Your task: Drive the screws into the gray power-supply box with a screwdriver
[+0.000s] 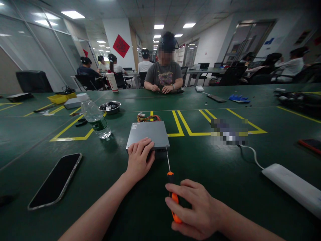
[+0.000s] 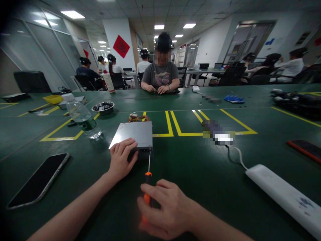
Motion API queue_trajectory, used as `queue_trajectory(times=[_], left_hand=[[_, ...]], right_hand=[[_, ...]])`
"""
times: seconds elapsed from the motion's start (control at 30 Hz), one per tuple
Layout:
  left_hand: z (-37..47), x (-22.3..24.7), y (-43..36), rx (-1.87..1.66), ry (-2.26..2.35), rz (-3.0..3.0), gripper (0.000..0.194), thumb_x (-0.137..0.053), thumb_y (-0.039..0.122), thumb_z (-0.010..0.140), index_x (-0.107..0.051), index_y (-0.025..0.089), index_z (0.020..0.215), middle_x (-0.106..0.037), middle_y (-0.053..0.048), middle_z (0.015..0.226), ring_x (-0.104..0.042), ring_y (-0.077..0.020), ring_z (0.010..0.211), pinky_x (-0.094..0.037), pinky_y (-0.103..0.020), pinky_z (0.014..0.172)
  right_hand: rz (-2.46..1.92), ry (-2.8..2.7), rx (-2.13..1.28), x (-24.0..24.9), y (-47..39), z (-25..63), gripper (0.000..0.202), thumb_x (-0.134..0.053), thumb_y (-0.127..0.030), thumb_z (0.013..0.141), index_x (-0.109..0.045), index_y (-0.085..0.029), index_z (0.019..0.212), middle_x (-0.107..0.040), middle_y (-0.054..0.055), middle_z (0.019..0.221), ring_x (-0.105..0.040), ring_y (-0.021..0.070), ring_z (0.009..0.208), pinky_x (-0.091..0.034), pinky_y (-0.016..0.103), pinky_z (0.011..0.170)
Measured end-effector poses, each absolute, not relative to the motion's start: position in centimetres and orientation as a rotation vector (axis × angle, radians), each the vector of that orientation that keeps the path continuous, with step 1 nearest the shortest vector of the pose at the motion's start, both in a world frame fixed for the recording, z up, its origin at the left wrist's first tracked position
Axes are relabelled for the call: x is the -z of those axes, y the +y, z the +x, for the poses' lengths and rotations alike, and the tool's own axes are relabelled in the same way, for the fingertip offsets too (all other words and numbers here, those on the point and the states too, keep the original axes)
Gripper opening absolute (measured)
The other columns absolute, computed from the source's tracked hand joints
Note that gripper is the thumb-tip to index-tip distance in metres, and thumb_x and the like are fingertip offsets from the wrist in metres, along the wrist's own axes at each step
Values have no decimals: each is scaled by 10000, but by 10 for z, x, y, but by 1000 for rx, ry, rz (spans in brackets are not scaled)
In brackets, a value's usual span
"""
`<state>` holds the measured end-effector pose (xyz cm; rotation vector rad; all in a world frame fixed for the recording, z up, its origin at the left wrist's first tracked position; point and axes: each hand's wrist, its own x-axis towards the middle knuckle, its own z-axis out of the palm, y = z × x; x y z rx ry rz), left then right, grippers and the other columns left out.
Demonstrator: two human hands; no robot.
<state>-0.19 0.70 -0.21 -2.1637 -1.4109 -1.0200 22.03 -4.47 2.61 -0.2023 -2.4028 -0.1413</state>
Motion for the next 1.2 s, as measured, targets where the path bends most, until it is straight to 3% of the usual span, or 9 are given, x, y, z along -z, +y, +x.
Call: queue_trajectory(times=[0.1,0.2,0.37,0.57,0.8,1.0,1.2], left_hand=[[-2,2,7,1016,-1419,-2168,318,-517,201,824,-488,227,1140,-588,-83,1158,-510,-232,1125,-323,-398,883],[-2,2,7,1014,-1421,-2165,310,-521,201,824,-492,219,1132,-592,-80,1152,-510,-229,1123,-324,-394,885],[-2,2,7,1020,-1410,-2156,303,-525,203,822,-497,216,1123,-597,-77,1142,-515,-227,1116,-325,-389,884],[-2,2,7,1008,-1418,-2160,307,-520,209,827,-490,220,1132,-591,-81,1154,-509,-230,1122,-326,-394,879],[-3,2,7,1009,-1421,-2164,313,-517,207,826,-487,225,1138,-589,-82,1157,-508,-233,1125,-324,-400,881],[-3,2,6,1009,-1419,-2169,309,-516,209,829,-487,223,1136,-590,-81,1156,-508,-232,1127,-325,-397,880],[-2,2,7,1009,-1420,-2160,303,-518,209,829,-489,220,1130,-590,-80,1154,-511,-228,1122,-325,-394,882]], right_hand=[[-187,-2337,167,-23,-45,220,239,-397,-301,928,-531,-104,936,-662,166,904,-644,170,696,-488,303,581],[-210,-2288,151,-18,-44,221,235,-431,-310,919,-497,-89,965,-668,171,901,-649,169,760,-496,296,611],[-184,-2351,110,-23,-43,221,308,-324,-326,944,-517,-104,1035,-664,151,919,-638,192,886,-506,323,665],[-167,-2301,188,-23,-43,222,196,-432,-282,906,-529,-112,892,-660,165,876,-640,173,680,-485,293,555],[-219,-2329,117,-20,-44,221,266,-387,-312,908,-518,-105,1012,-650,147,918,-634,192,837,-501,318,661],[-175,-2317,135,-23,-43,221,196,-409,-234,885,-536,-95,940,-652,153,884,-633,168,700,-477,286,554],[-211,-2291,87,-21,-42,221,301,-358,-350,930,-505,-94,987,-665,153,878,-645,179,794,-500,306,639]])
